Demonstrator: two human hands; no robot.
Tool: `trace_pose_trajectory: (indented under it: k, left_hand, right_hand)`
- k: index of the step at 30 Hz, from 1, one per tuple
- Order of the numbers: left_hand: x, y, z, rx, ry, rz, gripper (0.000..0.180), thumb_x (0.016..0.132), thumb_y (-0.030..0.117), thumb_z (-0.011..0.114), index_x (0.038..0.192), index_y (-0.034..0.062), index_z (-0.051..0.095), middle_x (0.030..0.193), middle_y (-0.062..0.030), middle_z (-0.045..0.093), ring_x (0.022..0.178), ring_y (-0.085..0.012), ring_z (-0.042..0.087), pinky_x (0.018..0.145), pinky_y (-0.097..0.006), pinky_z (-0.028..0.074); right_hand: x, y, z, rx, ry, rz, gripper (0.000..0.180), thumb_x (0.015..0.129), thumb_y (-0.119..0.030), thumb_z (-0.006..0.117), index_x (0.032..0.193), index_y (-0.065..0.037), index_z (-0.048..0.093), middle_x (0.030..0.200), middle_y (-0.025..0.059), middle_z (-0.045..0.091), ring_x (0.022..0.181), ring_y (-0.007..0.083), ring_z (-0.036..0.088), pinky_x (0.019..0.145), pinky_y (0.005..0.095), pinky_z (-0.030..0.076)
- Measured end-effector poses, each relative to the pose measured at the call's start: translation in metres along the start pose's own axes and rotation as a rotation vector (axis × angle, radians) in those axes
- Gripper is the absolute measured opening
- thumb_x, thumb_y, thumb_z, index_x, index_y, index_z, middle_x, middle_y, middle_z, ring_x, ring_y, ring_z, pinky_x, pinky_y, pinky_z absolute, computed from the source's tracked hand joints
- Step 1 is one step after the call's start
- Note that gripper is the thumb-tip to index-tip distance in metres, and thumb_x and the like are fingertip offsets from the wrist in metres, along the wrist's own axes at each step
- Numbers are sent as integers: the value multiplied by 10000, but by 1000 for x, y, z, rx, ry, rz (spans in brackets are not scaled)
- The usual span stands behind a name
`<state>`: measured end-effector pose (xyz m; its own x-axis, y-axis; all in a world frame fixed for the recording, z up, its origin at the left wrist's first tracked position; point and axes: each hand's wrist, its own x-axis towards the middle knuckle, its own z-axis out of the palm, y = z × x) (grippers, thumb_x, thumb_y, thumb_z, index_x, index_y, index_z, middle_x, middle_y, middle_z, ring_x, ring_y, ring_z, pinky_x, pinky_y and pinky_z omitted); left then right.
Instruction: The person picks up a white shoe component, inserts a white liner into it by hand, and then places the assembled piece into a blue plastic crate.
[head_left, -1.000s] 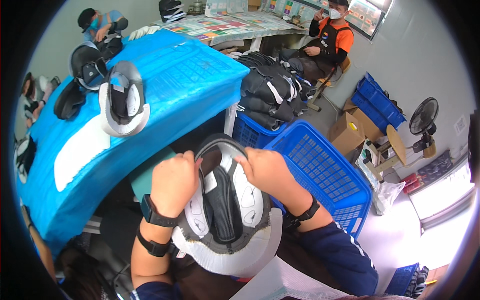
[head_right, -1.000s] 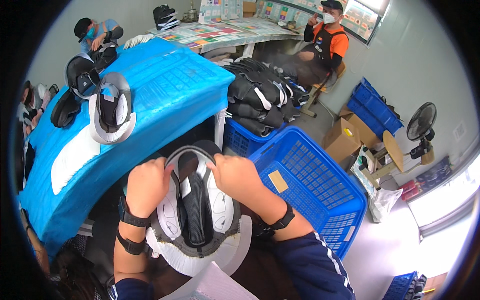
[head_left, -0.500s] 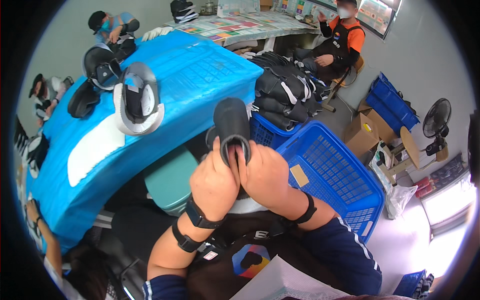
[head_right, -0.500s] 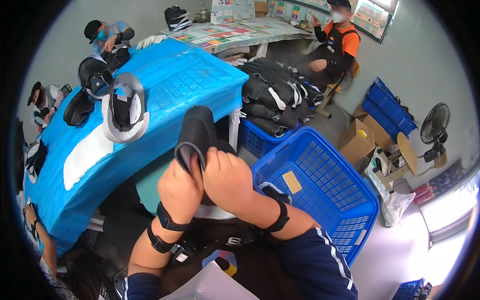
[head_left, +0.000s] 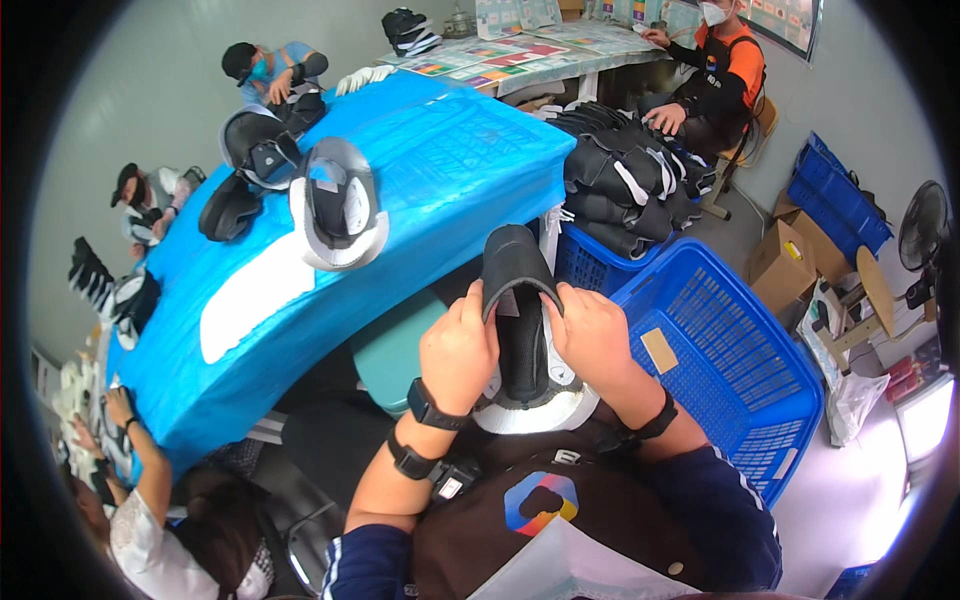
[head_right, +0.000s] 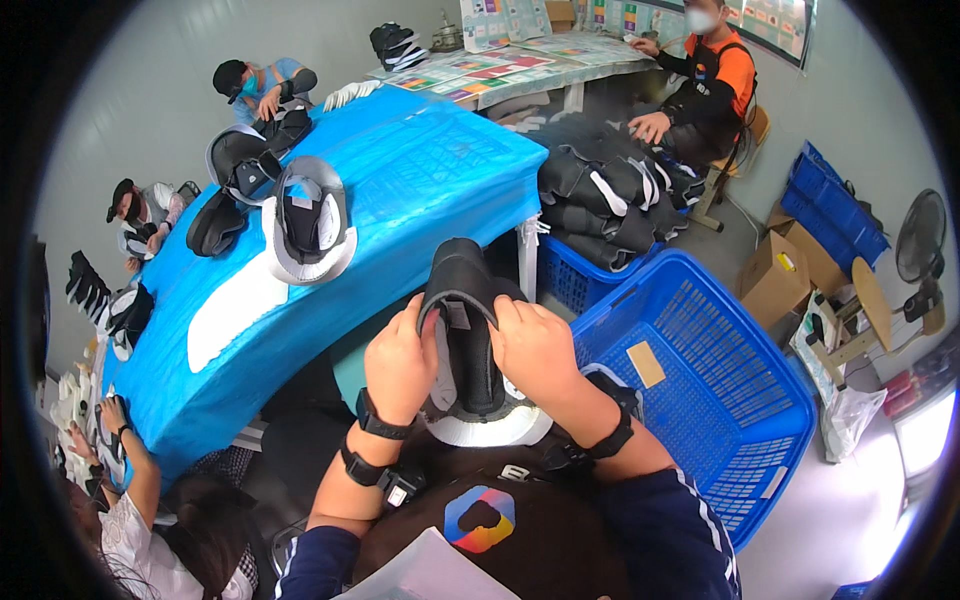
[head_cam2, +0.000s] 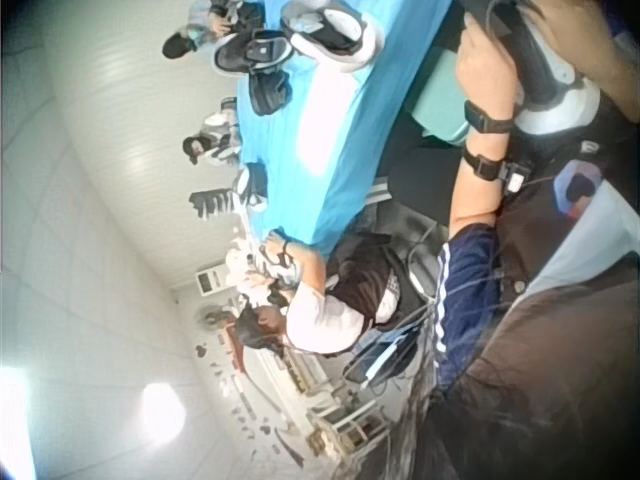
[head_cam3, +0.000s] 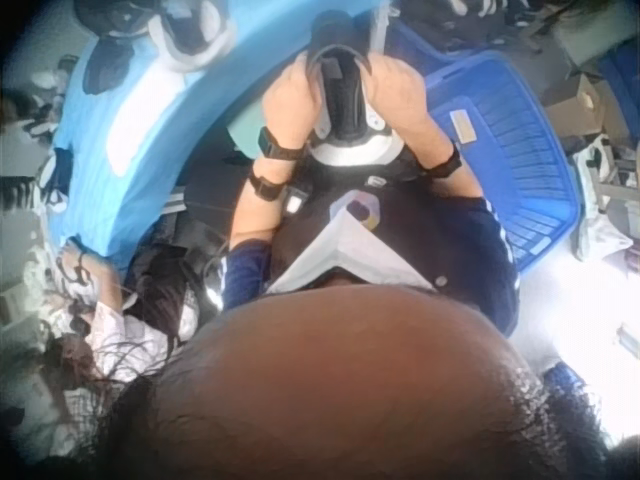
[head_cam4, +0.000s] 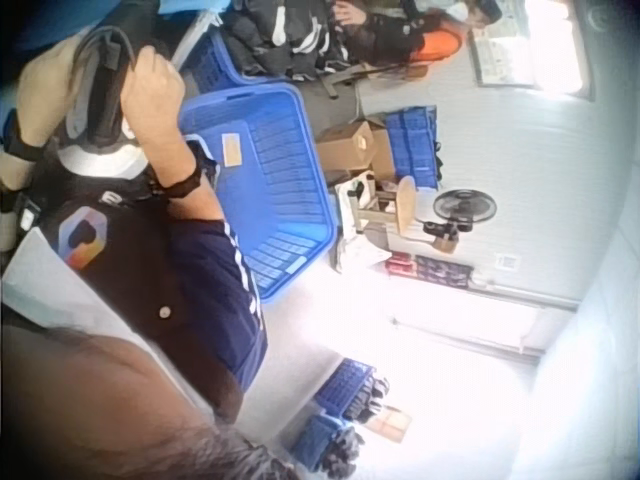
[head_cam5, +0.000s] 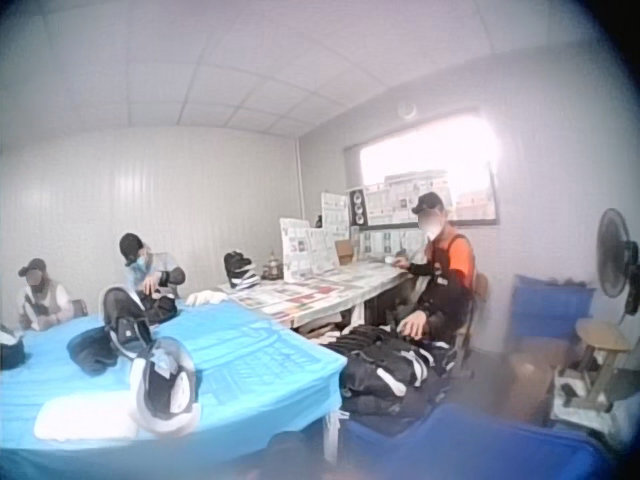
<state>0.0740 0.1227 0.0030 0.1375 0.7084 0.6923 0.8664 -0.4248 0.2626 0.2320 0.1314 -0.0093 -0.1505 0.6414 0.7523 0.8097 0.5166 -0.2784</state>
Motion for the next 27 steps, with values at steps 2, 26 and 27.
trace_pose_trajectory:
  k: [2, 26, 27]
  left_hand:
    - [0, -5, 4, 9, 10, 7, 217, 801, 117, 548, 979, -6, 561, 741, -150, 594, 621, -302, 576, 547, -343, 461]
    - [-4, 10, -3, 42, 106, 204, 427, 646, -43, 508, 1073, -54, 499, 1036, -183, 571, 916, -293, 582, 786, -335, 474]
    - [-4, 8, -4, 22, 112, 194, 428, 647, -46, 504, 1074, -54, 499, 1035, -185, 571, 921, -288, 581, 786, -333, 474]
  right_hand:
    - [0, 3, 9, 18, -44, 18, 144, 771, -143, 582, 731, -23, 514, 610, 115, 532, 564, 276, 536, 507, 344, 424]
    - [4, -11, -3, 78, 194, -266, 359, 590, 24, 562, 943, -24, 604, 837, 101, 621, 669, 230, 577, 600, 314, 463]
    - [7, -14, -9, 76, 167, -256, 406, 574, 37, 556, 976, -12, 588, 846, 110, 618, 683, 249, 578, 616, 323, 466]
